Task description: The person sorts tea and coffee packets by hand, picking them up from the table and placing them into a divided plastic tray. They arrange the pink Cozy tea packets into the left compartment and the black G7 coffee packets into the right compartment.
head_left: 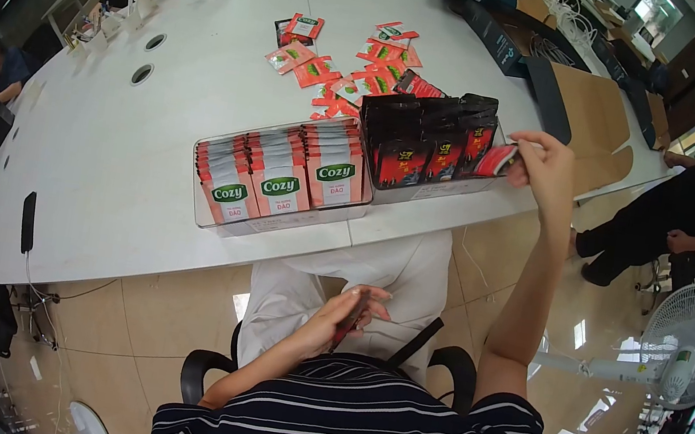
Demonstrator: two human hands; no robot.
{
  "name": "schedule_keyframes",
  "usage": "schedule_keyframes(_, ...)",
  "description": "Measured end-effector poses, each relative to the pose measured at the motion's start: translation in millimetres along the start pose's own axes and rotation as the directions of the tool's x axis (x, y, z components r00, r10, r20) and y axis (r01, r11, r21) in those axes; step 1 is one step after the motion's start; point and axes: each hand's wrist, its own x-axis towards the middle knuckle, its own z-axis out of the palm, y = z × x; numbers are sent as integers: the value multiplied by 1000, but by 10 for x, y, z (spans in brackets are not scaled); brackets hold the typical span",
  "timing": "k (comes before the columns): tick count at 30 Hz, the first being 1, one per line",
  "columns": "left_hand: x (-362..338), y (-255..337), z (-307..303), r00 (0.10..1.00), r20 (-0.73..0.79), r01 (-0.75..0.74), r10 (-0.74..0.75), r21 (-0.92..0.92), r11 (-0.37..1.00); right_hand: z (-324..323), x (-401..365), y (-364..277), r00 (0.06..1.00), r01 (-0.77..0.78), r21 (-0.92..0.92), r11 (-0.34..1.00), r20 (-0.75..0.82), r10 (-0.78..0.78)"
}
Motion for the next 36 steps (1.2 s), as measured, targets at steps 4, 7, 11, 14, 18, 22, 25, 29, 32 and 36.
schedule_keyframes(4,-1,8,-59,982,180,-21,53,-175,984,170,197,-8,994,-99,138,985,60,92)
schedule_keyframes(7,-46,85,10,982,169,-54,84,-176,983,200,252,89,994,-95,165,982,75,84)
schedule_keyframes(11,-63,141,-6,980,169,-61,101,-225,972,129,178,-79,995,17,-256,966,102,9)
schedule_keyframes(14,-53,148,-71,975,204,-16,87,-327,945,158,143,-128,825,546,-599,586,261,-501)
schedule_keyframes(18,-16,114,-85,996,91,26,-1,-277,960,316,199,-142,777,623,-656,426,457,-433)
schedule_keyframes(22,-7,96,-49,995,104,44,-7,-357,933,354,429,-19,732,681,-587,437,541,-414)
schedule_keyframes(25,-20,86,-45,994,102,82,-44,-401,912,366,427,-79,802,593,-633,497,519,-295)
schedule_keyframes(29,-21,111,-27,986,40,164,-160,-343,925,358,480,-17,814,579,-646,498,498,-299)
schedule_keyframes(32,-30,110,-53,986,72,162,-148,-260,952,345,492,2,793,606,-617,502,516,-324)
schedule_keyframes(36,-37,187,30,992,128,55,-22,-260,964,316,468,0,766,638,-540,548,516,-383)
